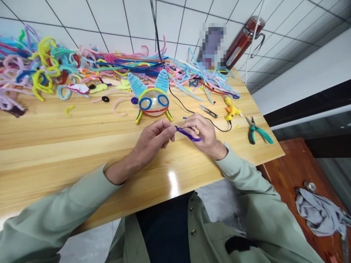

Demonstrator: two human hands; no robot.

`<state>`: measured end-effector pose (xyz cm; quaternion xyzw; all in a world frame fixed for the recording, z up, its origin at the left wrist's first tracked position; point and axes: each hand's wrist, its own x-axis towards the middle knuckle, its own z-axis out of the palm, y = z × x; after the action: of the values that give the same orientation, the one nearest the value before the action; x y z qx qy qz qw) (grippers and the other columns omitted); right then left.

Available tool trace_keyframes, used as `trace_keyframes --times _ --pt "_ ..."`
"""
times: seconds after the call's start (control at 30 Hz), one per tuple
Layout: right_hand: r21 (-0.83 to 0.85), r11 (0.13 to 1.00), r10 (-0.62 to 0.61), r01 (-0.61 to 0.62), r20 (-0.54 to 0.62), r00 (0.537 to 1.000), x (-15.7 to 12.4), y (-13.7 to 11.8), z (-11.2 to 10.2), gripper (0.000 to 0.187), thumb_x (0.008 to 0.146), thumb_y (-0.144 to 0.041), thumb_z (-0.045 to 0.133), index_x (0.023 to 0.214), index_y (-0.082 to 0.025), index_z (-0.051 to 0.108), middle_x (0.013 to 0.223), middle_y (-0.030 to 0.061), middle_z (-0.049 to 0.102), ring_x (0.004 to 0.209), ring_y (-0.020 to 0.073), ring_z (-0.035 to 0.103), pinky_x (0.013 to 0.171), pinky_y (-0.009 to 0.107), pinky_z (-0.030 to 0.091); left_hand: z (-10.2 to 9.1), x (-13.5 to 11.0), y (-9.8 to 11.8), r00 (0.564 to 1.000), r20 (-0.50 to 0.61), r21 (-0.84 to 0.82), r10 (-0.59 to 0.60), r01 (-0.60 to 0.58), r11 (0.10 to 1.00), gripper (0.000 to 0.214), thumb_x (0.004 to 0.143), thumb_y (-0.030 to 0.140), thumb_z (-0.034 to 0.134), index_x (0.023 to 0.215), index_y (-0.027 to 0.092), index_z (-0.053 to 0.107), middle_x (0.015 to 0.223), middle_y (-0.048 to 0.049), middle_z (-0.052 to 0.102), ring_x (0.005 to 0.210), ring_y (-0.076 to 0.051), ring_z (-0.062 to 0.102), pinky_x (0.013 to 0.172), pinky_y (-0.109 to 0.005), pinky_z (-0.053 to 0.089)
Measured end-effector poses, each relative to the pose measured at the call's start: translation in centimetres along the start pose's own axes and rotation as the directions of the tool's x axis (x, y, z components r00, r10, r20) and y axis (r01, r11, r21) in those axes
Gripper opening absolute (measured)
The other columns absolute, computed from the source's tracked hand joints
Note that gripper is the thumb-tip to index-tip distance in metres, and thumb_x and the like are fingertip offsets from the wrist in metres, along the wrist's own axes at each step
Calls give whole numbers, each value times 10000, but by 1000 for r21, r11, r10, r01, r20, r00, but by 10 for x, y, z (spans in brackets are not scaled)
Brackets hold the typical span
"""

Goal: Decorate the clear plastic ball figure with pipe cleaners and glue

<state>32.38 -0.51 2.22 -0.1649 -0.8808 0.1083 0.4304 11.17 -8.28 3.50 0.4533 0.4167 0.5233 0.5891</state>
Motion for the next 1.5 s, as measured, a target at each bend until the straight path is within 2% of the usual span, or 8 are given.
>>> trace_keyframes --times 0.17,0.33,0.5,0.67,0.9,1.1,1.33,1.5 --pt "-12 998 -58 57 -12 998 1 -6 0 87 1121 -195 618 1141 -240 690 989 44 756 941 202 740 783 355 607 6 -2 -3 991 79 -59 -112 117 991 364 818 439 923 942 193 684 672 58 574 536 -84 452 489 -218 357" --pt "-5 999 -43 43 27 999 0 -11 3 107 1131 -202 603 1171 -235 696 987 41 763 918 192 740 779 335 595 9 -5 -2 988 66 -26 -143 145 989 309 829 384 875 794 187 640 657 49 550 538 -75 416 497 -229 335" --pt "-99 995 -6 16 99 995 0 -9 -2 167 1157 -247 572 1078 -217 715 881 16 776 758 150 720 698 287 545 11 -10 -5 963 104 -128 -248 260 957 327 812 350 862 747 198 580 619 53 531 520 -72 392 502 -230 298" --pt "-120 990 71 -71 -1 997 2 -5 -10 208 1158 -265 576 1011 -217 716 882 15 800 766 142 738 730 268 547 14 -18 -10 914 229 -177 -334 377 909 336 803 355 885 765 196 590 558 70 487 514 -72 378 532 -229 300" --pt "-54 982 180 -178 23 983 1 -2 -12 278 1160 -372 565 993 -230 735 874 23 790 764 159 725 758 295 561 13 -17 -11 941 156 -150 -299 322 935 304 839 357 821 756 210 569 579 60 493 527 -88 393 539 -232 341" --pt "-72 969 238 -236 17 971 0 7 -21 334 1158 -448 564 982 -229 743 837 18 762 731 159 690 736 300 536 4 -12 -12 972 122 -20 -201 205 979 274 871 374 753 733 209 582 625 37 534 559 -103 444 545 -234 363" --pt "-57 967 252 -250 22 968 0 21 -31 348 1160 -464 558 967 -232 733 861 23 748 772 166 688 762 313 531 -3 -12 -1 951 194 96 -239 224 970 315 878 426 770 742 206 591 653 24 520 600 -119 447 571 -242 351" --pt "-45 962 269 -268 5 963 -2 27 -32 394 1154 -522 542 969 -231 731 826 12 720 762 162 679 761 318 540 -6 -12 -5 953 197 137 -230 206 969 361 920 463 778 755 206 585 654 20 531 604 -120 442 580 -249 341"
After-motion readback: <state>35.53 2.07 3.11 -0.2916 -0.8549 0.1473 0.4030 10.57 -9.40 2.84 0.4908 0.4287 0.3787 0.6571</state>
